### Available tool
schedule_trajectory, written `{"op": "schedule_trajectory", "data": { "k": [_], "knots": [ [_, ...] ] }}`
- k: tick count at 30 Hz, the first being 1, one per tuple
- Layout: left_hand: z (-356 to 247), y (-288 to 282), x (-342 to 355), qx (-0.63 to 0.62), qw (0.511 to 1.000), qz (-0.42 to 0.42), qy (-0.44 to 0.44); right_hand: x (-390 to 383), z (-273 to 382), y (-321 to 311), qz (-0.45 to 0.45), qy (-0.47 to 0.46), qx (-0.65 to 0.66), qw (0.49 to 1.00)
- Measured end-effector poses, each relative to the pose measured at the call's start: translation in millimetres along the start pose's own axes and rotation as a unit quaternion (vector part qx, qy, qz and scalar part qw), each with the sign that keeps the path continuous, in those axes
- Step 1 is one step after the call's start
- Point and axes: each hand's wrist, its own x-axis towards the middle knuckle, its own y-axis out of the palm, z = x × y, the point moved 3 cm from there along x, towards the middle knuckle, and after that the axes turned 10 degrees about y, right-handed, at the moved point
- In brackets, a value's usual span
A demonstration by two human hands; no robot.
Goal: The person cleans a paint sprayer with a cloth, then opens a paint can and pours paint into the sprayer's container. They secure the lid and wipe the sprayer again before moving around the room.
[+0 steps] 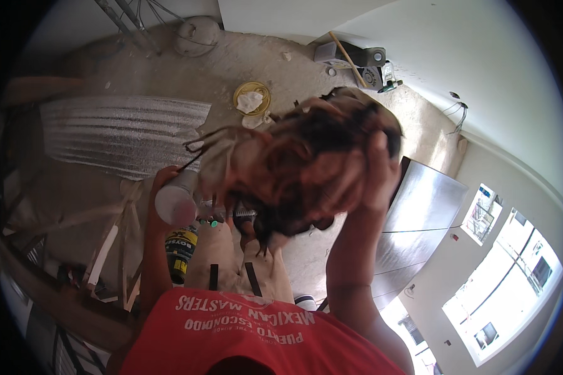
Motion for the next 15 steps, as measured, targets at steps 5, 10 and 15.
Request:
{"op": "schedule_trajectory", "data": {
  "k": [5, 10, 15],
  "knots": [
    [-2, 1, -3, 0.003, 0.999, 0.030, 0.017, 85, -121, 50, 0.000, 0.052, -0.124, 0.991],
    [0, 1, -1, -0.011, 0.999, 0.028, 0.026, 145, -220, 55, -0.065, 0.098, -0.283, 0.952],
    [-6, 10, 7, 0.011, 0.999, 0.023, 0.046, 147, -251, 41, 0.123, 0.077, -0.442, 0.885]
  ]
}}
